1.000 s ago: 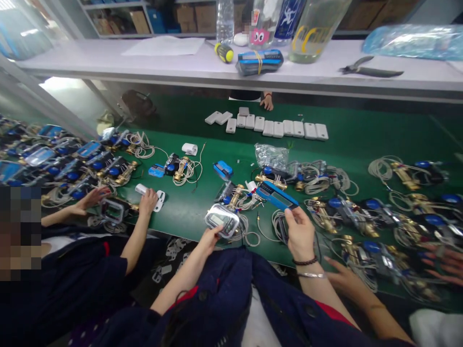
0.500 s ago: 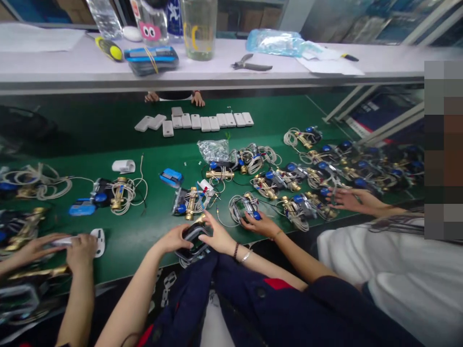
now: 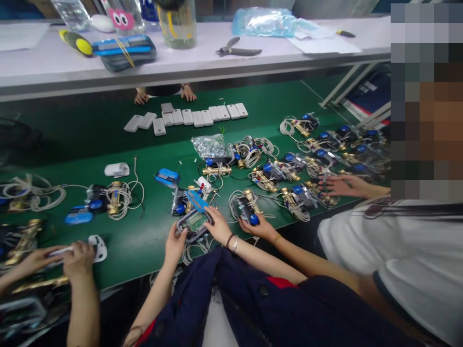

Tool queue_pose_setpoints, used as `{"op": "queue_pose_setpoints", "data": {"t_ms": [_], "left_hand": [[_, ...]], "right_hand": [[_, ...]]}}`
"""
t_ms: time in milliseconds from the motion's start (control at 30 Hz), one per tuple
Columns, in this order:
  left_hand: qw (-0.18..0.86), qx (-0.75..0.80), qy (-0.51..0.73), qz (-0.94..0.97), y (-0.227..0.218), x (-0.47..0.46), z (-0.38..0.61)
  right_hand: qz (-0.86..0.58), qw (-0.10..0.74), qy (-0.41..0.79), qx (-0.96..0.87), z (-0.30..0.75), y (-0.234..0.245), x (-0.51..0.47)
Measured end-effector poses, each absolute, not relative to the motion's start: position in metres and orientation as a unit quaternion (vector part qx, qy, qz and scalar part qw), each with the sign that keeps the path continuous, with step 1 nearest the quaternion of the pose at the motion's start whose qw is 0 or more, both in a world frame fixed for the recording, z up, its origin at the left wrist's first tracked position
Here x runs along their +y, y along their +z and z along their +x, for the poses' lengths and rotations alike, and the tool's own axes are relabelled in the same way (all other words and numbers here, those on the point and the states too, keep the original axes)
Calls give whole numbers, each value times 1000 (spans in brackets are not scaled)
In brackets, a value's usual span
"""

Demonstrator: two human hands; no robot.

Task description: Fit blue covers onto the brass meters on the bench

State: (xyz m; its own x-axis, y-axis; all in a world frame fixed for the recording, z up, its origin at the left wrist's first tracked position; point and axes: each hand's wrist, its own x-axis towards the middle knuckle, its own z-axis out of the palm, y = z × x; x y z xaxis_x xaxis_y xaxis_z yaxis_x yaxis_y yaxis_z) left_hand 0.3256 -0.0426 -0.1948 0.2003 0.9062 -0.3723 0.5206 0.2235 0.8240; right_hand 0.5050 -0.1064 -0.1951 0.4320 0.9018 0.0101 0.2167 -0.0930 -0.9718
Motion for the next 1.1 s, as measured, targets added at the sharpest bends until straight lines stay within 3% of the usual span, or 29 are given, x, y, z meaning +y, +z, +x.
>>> {"op": "queue_pose_setpoints", "data": {"t_ms": [233, 533, 700, 900, 1100], "left_hand": [[454, 642, 222, 577, -183, -42, 340], [446, 627, 211, 603, -189, -49, 342], [460, 632, 252, 571, -191, -47, 341], [583, 649, 299, 385, -199, -53, 332], [587, 642, 315, 378, -199, -65, 330]], "right_hand": [[-732, 597, 243, -222, 545, -186, -125], [-691, 624, 358, -74, 562, -180, -145], [-689, 610, 386, -71, 546, -175, -136], [-688, 563, 423, -173, 512, -186, -128], [-698, 527, 441, -203, 504, -195, -122]]}}
